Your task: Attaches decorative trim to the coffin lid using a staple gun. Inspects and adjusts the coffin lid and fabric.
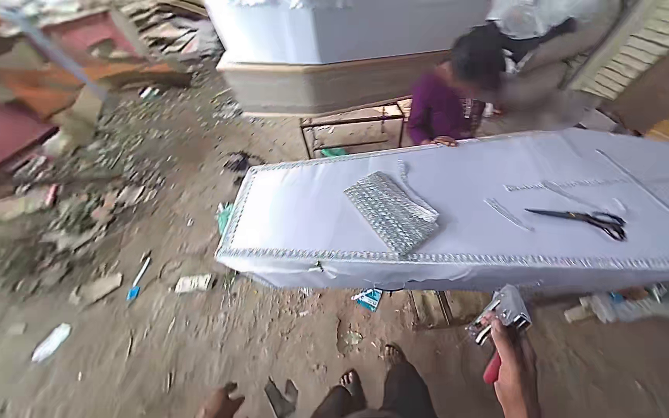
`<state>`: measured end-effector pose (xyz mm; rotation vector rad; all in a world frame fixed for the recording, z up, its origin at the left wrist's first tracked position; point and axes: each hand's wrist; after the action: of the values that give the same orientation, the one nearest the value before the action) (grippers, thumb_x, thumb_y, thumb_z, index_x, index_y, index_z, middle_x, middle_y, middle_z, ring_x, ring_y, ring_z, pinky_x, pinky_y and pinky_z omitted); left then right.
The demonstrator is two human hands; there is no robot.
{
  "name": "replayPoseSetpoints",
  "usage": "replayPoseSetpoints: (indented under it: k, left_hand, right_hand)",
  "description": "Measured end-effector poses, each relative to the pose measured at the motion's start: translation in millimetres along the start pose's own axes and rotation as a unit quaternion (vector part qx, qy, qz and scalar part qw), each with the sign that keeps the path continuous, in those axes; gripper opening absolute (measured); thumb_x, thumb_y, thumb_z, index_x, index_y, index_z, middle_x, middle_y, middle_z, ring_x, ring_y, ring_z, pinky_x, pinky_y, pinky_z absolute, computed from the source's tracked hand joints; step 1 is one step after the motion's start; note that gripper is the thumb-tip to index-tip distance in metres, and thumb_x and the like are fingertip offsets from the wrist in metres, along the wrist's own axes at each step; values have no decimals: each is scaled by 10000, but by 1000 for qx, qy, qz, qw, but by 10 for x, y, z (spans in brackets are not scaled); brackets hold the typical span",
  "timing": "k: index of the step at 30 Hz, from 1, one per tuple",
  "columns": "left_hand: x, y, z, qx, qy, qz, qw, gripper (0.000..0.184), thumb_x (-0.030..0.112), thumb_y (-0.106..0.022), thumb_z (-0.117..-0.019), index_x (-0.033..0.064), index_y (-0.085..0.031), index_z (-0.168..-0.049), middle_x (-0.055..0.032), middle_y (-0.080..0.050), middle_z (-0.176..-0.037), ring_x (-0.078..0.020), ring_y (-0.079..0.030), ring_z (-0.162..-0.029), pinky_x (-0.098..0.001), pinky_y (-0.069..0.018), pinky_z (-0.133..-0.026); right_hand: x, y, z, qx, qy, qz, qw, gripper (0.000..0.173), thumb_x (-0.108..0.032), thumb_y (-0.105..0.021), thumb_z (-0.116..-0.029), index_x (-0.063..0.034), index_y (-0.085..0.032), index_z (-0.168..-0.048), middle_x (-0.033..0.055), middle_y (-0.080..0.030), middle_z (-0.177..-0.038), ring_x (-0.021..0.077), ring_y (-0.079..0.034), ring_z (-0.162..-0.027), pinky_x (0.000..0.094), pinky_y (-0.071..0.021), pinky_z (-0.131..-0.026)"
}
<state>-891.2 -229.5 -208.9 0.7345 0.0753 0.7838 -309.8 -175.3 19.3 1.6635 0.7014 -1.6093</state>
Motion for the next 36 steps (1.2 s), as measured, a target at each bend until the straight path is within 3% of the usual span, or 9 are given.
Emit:
replayPoseSetpoints:
  k: [2,3,6,10,14,18,23,30,36]
  left_hand:
    - [-28,-303,79,18,40,90,995,533,322,-682,-966,39,-582,-1407,-233,-713,-1182,-411,-702,-1075,-620,-525,-974]
    - [-17,-482,142,9,51,118,992,531,320,-676,-975,37,-574,-1413,-225,-715,-1188,-401,-705,-1078,-603,-526,-983]
    - [145,-997,480,-50,35,141,988,535,339,-688,-959,62,-592,-1407,-218,-705,-1218,-398,-679,-1134,-606,-499,-1017]
    - [8,-1518,784,-96,64,168,979,428,397,-480,-1068,123,-668,-1338,-196,-676,-1299,-379,-609,-1262,-608,-438,-1075]
    - [-400,-1512,804,-73,127,282,948,433,375,-561,-1041,32,-668,-1281,-246,-690,-1190,-397,-677,-1085,-603,-522,-934]
    - [-887,-1279,387,-103,131,196,966,498,430,-580,-1004,48,-657,-1314,-229,-670,-1284,-392,-624,-1236,-617,-469,-1042]
    - [-1397,-585,-330,-56,144,265,952,368,303,-544,-1019,84,-670,-1288,-228,-676,-1256,-411,-629,-1204,-648,-481,-994]
    - [-2514,877,-892,-101,150,159,971,520,396,-587,-1004,63,-586,-1403,-227,-628,-1356,-400,-594,-1278,-629,-465,-1046]
    - [-2628,1938,-1837,-62,132,146,979,489,376,-593,-999,91,-604,-1396,-211,-664,-1307,-397,-621,-1244,-624,-475,-1037]
  right_hand:
    - [-263,-180,-268,-63,156,114,979,685,-434,-658,-912,99,-517,-1319,100,-643,-1140,75,-642,-1021,260,-560,-901]
    - [-378,-297,-413,-87,226,180,953,789,-498,-684,-868,118,-535,-1338,173,-621,-1198,150,-612,-1089,327,-534,-949]
    - [-597,-846,-814,-149,401,310,849,836,-654,-694,-784,73,-662,-1195,215,-638,-1090,335,-600,-1030,526,-490,-927]
    - [-629,-1809,-894,-256,503,369,738,817,-694,-695,-710,3,-720,-1136,183,-677,-1014,383,-648,-953,590,-495,-860]
    - [-677,-2844,-703,-347,515,404,672,833,-677,-735,-680,-7,-719,-1175,190,-684,-1038,401,-654,-990,619,-490,-878]
    - [-787,-3935,-463,-365,431,470,679,800,-643,-771,-736,9,-695,-1193,276,-659,-1139,473,-625,-1095,661,-462,-936]
    - [-821,-4915,-323,-282,300,537,736,749,-596,-782,-806,19,-664,-1218,350,-593,-1263,528,-558,-1212,708,-420,-979]
    - [-669,-5146,-125,-193,242,534,787,789,-598,-724,-832,61,-635,-1255,400,-539,-1301,570,-517,-1229,712,-383,-1019]
    - [-635,-5232,-78,-141,218,527,809,798,-620,-714,-801,49,-650,-1232,367,-569,-1256,557,-533,-1190,729,-385,-986]
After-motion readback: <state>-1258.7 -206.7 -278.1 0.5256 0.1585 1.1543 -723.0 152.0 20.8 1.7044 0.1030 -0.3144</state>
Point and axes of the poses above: each hand's wrist, its own z-axis away from the middle knuckle, its own y-axis out of the back of the hand, x = y × z
